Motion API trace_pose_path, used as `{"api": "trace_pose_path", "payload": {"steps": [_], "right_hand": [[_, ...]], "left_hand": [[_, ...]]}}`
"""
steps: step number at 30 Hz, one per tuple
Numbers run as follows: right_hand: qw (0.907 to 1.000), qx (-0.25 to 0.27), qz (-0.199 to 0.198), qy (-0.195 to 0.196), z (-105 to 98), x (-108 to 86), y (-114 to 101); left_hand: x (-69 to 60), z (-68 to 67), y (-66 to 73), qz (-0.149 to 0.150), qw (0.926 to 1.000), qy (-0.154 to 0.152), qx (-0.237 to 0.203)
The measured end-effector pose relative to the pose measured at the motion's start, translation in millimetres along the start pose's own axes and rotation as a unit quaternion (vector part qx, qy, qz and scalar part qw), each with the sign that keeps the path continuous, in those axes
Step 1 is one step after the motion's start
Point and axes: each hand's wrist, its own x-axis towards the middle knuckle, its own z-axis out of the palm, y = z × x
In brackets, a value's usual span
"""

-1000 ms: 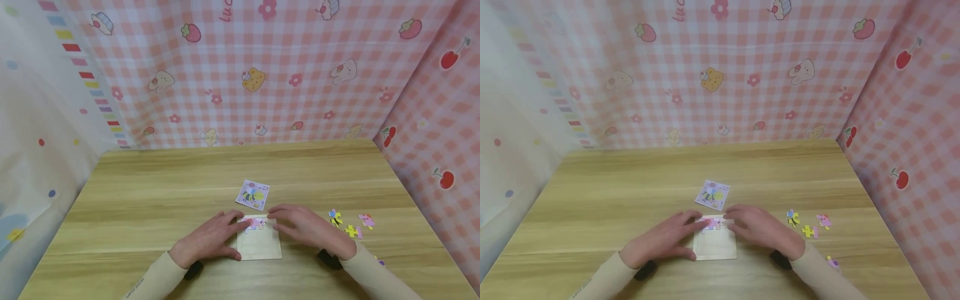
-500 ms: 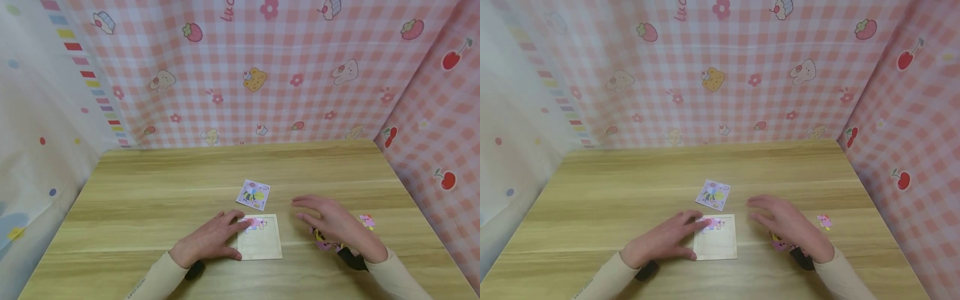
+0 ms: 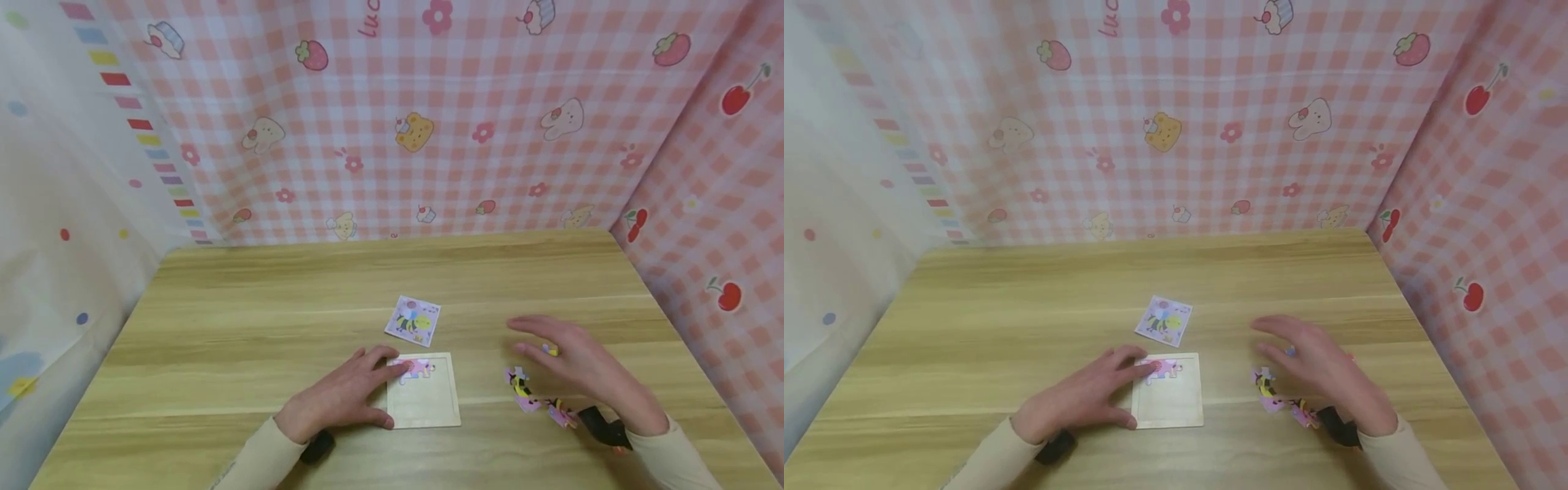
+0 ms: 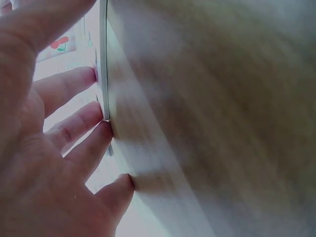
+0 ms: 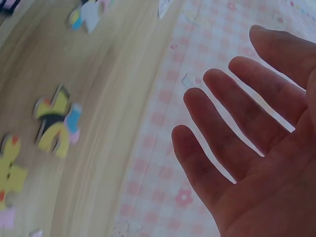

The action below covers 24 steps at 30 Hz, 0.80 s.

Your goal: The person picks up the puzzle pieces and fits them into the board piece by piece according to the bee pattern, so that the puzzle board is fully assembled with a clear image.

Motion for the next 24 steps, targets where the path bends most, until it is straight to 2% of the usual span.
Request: {"api": "trace_pose_path", "payload": {"steps": [10, 21, 24], "right_hand": [[0.9959, 0.014, 0.086, -0.021, -15.4, -17.6, 22.6], [0.9918, 0.021, 0.120, -0.040, -24.4, -38.8, 47.1], [0.9924, 0.004, 0.118, -0.035, -26.3, -41.3, 53.6]], "left_hand": [[0.0, -0.5, -0.1, 0.002, 1.0000, 0.005, -0.007], [1.1, 0.6, -0.5, 0.013, 0.9998, 0.013, -0.011], [0.9, 0.9, -1.0, 0.014, 0.9997, 0.016, -0.011]]}}
